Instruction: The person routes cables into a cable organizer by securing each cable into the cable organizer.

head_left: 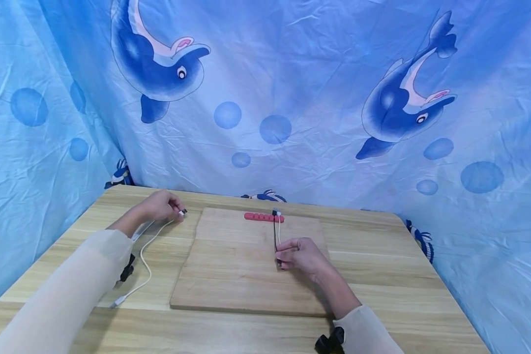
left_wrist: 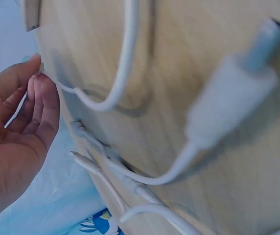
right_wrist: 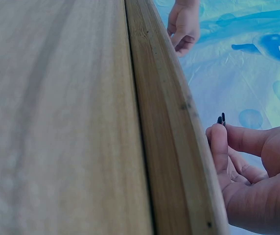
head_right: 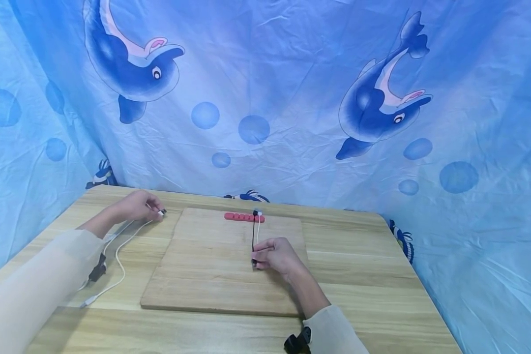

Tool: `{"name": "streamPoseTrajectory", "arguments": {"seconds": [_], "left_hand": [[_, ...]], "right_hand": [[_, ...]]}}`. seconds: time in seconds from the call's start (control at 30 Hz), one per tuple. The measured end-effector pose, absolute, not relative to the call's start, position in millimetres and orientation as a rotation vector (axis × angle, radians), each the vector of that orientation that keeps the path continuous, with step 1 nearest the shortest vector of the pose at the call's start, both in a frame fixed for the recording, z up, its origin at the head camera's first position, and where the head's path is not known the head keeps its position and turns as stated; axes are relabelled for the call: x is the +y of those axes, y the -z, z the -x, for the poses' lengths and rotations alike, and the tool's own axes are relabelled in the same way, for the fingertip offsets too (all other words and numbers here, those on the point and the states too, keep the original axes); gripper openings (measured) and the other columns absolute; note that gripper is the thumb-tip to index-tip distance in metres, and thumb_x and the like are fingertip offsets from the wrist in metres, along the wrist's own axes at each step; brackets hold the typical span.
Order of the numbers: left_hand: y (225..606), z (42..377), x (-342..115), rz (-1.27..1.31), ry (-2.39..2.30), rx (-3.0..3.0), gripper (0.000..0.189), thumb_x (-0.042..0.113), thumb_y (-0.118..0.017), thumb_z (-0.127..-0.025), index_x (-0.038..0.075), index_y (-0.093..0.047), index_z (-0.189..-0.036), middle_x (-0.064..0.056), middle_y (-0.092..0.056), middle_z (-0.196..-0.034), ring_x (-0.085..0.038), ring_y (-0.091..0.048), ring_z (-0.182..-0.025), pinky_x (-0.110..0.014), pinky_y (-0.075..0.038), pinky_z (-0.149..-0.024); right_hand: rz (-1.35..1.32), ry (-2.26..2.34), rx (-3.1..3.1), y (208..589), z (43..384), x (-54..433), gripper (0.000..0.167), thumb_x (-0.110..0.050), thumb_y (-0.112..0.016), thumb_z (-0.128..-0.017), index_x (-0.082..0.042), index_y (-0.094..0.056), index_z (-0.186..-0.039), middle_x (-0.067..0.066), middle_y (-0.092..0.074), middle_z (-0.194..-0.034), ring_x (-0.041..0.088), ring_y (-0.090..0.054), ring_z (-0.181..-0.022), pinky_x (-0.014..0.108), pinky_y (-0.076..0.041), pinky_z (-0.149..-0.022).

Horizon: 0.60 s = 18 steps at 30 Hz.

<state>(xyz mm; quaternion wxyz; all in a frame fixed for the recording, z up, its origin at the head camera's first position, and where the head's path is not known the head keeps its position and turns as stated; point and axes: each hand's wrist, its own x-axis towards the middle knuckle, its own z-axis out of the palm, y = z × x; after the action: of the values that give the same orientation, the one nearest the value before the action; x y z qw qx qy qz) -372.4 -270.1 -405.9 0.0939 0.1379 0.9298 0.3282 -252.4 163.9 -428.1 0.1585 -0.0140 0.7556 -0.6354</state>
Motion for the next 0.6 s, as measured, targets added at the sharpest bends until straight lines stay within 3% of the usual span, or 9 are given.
{"name": "streamPoseTrajectory", "arguments": {"seconds": [0.23,0.6], "left_hand": [[396,371,-266,-0.436,-1.055,2.639,0.018,0.004,-0.075,-0.086,-0.002,-0.069,-0.102,-0.007,-0.07,-0.086,-0.017,-0.062,-0.071,-0.033,-0.054,-0.064],[383,359,-268,-0.418,-1.195,2.557,0.029,0.009,-0.071,-0.094,-0.008,-0.062,-0.116,-0.011,-0.067,-0.099,-0.02,-0.063,-0.084,-0.042,-0.059,-0.078]], "right_hand": [[0.027,1.816,2.163,427,251,165,0.02,0.006,-0.067,-0.094,0.011,-0.067,-0.114,0.013,-0.074,-0.095,0.017,-0.07,-0.077,0.03,-0.061,-0.073],[0.034,1.81,2.17,426,251,166,0.02,0.006,-0.068,-0.094,0.01,-0.068,-0.113,0.014,-0.074,-0.096,0.017,-0.069,-0.076,0.03,-0.061,-0.073]]}}
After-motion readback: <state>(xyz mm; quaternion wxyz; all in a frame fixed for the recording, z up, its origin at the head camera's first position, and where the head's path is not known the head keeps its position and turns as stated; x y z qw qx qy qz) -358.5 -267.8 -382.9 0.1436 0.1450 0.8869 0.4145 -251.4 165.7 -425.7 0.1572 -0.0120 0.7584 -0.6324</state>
